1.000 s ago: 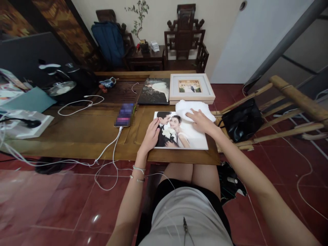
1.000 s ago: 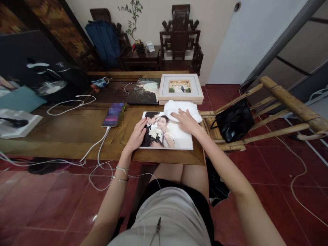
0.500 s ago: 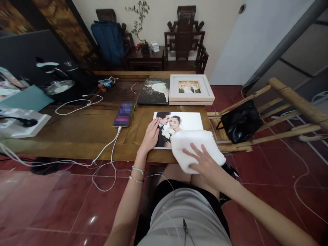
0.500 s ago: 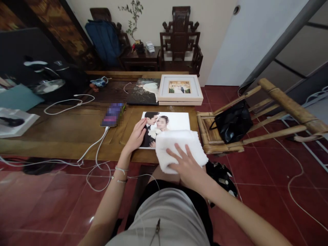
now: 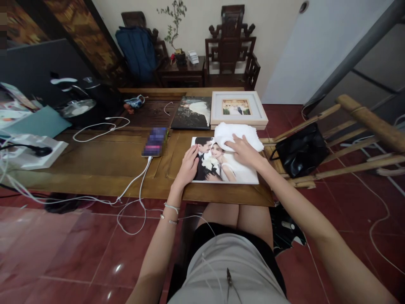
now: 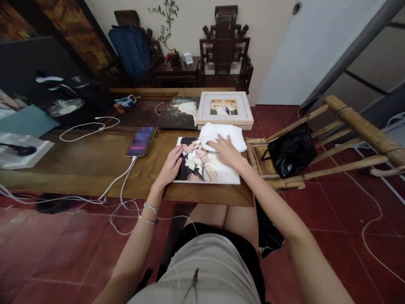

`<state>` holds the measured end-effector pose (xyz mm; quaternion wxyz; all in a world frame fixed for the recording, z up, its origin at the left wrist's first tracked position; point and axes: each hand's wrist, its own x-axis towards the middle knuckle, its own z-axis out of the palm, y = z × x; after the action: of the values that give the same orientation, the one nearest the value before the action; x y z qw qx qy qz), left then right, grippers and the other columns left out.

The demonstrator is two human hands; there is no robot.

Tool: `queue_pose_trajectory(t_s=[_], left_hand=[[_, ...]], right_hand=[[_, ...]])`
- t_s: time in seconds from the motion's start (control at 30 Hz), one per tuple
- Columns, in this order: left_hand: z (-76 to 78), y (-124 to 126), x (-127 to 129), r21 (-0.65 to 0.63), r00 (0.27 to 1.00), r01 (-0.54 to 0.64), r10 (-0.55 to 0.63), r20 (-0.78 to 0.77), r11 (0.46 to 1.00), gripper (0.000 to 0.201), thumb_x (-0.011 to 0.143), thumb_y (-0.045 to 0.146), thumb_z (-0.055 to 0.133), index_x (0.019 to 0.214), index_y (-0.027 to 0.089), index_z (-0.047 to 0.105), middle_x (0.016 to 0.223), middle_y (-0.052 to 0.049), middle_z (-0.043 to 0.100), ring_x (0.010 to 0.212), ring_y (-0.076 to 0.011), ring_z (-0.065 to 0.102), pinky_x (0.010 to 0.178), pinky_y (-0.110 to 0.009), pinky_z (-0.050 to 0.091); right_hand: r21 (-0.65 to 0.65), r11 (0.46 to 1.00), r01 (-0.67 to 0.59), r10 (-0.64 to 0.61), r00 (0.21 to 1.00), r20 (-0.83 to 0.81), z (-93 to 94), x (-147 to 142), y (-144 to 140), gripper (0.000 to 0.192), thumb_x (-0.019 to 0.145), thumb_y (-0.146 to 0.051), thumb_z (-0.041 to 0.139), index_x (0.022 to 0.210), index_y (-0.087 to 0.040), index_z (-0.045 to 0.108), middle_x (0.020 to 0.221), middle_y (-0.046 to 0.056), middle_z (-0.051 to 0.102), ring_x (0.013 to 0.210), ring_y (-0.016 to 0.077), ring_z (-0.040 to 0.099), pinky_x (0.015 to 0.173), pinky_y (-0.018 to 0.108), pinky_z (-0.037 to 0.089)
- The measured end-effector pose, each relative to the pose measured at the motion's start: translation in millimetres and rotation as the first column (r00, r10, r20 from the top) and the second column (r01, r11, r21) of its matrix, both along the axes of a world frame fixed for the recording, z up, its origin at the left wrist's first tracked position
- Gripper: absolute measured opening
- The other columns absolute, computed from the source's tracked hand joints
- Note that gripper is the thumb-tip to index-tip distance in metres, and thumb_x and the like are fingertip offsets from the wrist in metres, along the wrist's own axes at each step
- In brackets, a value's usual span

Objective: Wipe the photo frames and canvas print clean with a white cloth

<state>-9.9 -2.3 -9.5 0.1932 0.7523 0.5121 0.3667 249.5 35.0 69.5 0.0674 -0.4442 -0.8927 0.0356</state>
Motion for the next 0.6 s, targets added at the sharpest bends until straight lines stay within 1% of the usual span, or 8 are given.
queue_pose_trajectory(t_s=[0.07, 0.17, 0.27, 0.37, 0.4, 0.47, 0.53, 0.6], left_hand=[[-1.6, 1, 0, 0.002, 1.0, -0.009, 0.009, 0.0, 1.0, 0.046, 0.097, 0.028, 0.033, 0.142, 0.021, 0.041, 0.151, -0.009, 0.038, 0.142, -0.0219, 0.029, 0.118, -0.046, 0.023], [-3.7, 1, 1, 0.011, 1.0, -0.014, 0.014, -0.005, 1.0, 0.046, 0.096, 0.028, 0.033, 0.142, 0.02, 0.041, 0.151, -0.009, 0.037, 0.142, -0.0219, 0.029, 0.119, -0.045, 0.021], [-4.3, 1, 1, 0.011, 1.0, -0.007, 0.007, -0.012, 1.0, 0.047, 0.097, 0.028, 0.033, 0.142, 0.018, 0.041, 0.151, -0.011, 0.037, 0.142, -0.0226, 0.028, 0.119, -0.045, 0.021], [-3.8, 0, 1, 0.008, 1.0, 0.0, 0.001, -0.016, 1.0, 0.048, 0.097, 0.028, 0.032, 0.143, 0.017, 0.039, 0.151, -0.012, 0.036, 0.143, -0.0228, 0.027, 0.118, -0.046, 0.022], [-3.7, 0, 1, 0.007, 1.0, 0.001, -0.001, -0.017, 1.0, 0.048, 0.097, 0.029, 0.032, 0.143, 0.016, 0.039, 0.151, -0.012, 0.036, 0.143, -0.0229, 0.026, 0.118, -0.046, 0.022], [-3.5, 0, 1, 0.004, 1.0, 0.005, -0.005, -0.016, 1.0, 0.048, 0.097, 0.03, 0.032, 0.143, 0.017, 0.038, 0.152, -0.012, 0.035, 0.143, -0.0227, 0.026, 0.118, -0.046, 0.021], [-3.7, 0, 1, -0.001, 1.0, 0.011, -0.011, -0.015, 1.0, 0.048, 0.097, 0.031, 0.032, 0.143, 0.018, 0.038, 0.152, -0.012, 0.035, 0.143, -0.0228, 0.026, 0.118, -0.047, 0.021], [-3.9, 1, 0, -0.003, 1.0, 0.015, -0.015, -0.01, 1.0, 0.048, 0.097, 0.031, 0.032, 0.143, 0.019, 0.038, 0.152, -0.011, 0.035, 0.143, -0.0231, 0.026, 0.118, -0.048, 0.021]], right_hand=[[0.007, 1.0, -0.02, 0.02, 0.999, 0.04, -2.6, -5, -20, 0.06, 0.073, 0.006, 0.038, 0.126, -0.016, 0.055, 0.14, 0.016, 0.049, 0.139, 0.0373, 0.026, 0.105, 0.068, 0.024], [0.032, 0.995, -0.09, 0.088, 0.994, 0.072, -8.5, -7, -70, 0.052, 0.075, 0.005, 0.044, 0.117, -0.018, 0.062, 0.148, 0.014, 0.042, 0.139, 0.0419, 0.024, 0.104, 0.072, 0.022], [0.069, 0.986, -0.154, 0.152, 0.988, 0.038, -14.5, -7, -127, 0.045, 0.076, 0.003, 0.049, 0.108, -0.023, 0.068, 0.148, 0.011, 0.042, 0.139, 0.0429, 0.023, 0.104, 0.073, 0.023], [0.049, 0.979, -0.196, 0.197, 0.98, -0.012, -15.2, -8, -163, 0.034, 0.078, -0.002, 0.054, 0.098, -0.023, 0.071, 0.148, 0.01, 0.042, 0.139, 0.0443, 0.023, 0.104, 0.074, 0.023], [0.021, 0.978, -0.207, 0.208, 0.978, -0.016, -13.8, -9, -167, 0.033, 0.077, -0.002, 0.054, 0.098, -0.023, 0.071, 0.148, 0.01, 0.042, 0.139, 0.0443, 0.024, 0.104, 0.073, 0.023], [-0.042, 0.975, -0.217, 0.218, 0.976, -0.004, -9.3, -11, -163, 0.04, 0.075, 0.001, 0.052, 0.102, -0.023, 0.07, 0.148, 0.009, 0.042, 0.139, 0.043, 0.024, 0.105, 0.072, 0.023], [-0.081, 0.974, -0.214, 0.215, 0.976, 0.015, -3.8, -14, -144, 0.052, 0.072, 0.005, 0.047, 0.111, -0.023, 0.067, 0.149, 0.008, 0.041, 0.14, 0.0406, 0.024, 0.106, 0.07, 0.023], [-0.092, 0.976, -0.197, 0.199, 0.98, 0.02, 1.5, -18, -114, 0.061, 0.07, 0.008, 0.042, 0.12, -0.021, 0.062, 0.148, 0.01, 0.041, 0.141, 0.0377, 0.023, 0.107, 0.068, 0.023]])
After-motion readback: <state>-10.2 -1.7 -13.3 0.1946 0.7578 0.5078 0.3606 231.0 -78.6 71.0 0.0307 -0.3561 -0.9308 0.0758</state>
